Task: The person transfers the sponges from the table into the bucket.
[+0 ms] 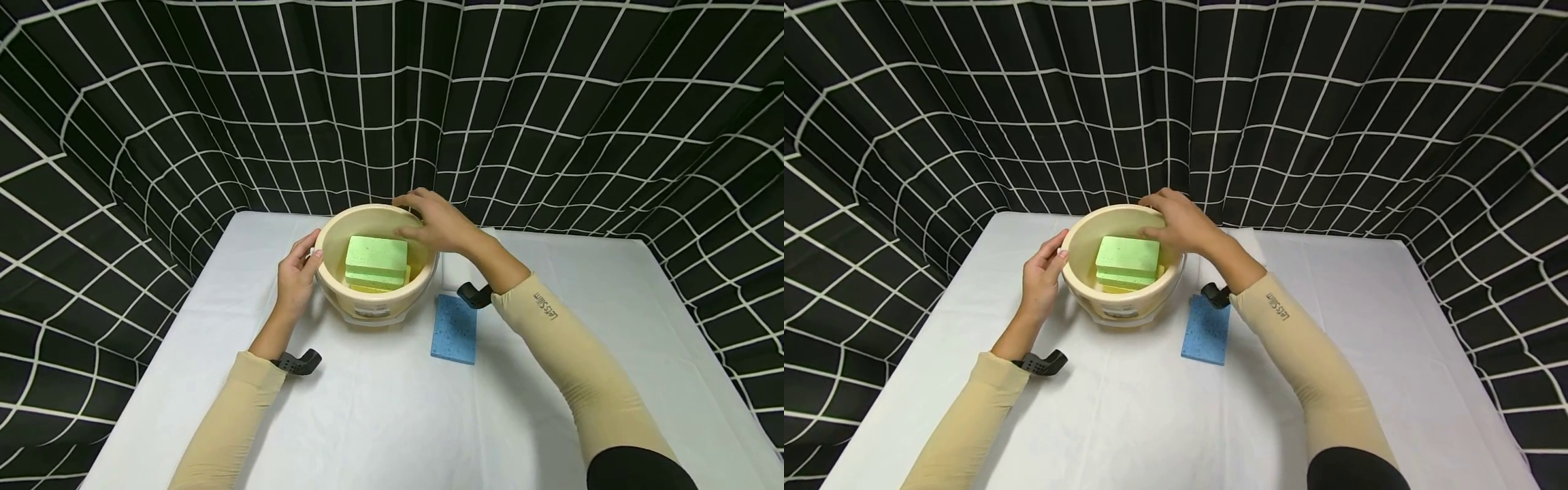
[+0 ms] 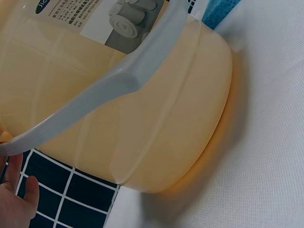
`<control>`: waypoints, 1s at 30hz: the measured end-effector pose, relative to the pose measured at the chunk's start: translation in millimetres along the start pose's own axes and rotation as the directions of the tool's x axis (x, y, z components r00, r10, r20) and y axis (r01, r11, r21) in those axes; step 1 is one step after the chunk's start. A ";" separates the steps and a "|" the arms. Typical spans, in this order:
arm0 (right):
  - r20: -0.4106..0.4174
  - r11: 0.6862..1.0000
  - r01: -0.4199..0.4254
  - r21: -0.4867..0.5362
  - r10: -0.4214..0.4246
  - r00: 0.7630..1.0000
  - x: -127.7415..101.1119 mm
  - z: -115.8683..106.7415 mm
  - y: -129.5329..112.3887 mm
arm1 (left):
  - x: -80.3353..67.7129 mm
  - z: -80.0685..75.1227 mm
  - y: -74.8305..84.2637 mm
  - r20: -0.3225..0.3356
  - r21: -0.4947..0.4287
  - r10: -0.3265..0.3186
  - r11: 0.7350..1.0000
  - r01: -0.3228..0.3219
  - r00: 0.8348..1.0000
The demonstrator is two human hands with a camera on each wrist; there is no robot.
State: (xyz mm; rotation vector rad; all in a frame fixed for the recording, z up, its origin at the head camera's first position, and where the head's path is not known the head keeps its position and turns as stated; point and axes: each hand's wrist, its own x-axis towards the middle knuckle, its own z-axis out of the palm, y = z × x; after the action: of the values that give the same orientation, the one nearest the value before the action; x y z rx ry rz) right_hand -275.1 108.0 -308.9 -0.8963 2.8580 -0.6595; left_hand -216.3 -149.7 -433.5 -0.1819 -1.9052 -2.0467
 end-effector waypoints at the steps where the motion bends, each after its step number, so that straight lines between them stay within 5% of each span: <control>1: -0.010 1.000 -0.004 0.008 0.004 1.000 -1.9 -3.3 3.0 | 0.0 0.0 0.2 -0.001 0.000 -0.001 1.000 0.001 1.000; 18: -0.140 0.976 -0.212 0.055 0.218 0.966 -15.5 -26.9 83.6 | 2.5 -0.6 -0.2 0.003 -0.008 -0.016 1.000 0.016 1.000; 30: -0.079 0.929 -0.366 0.047 0.369 0.926 -24.3 -15.2 123.6 | -1.3 -0.2 1.8 0.010 -0.003 -0.021 1.000 0.021 1.000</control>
State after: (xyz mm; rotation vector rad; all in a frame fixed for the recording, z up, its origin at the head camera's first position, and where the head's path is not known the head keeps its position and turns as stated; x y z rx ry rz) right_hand -323.3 218.5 -348.6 -0.3134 2.9597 -0.7079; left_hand -214.4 -149.7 -432.2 -0.1738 -1.9179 -2.0655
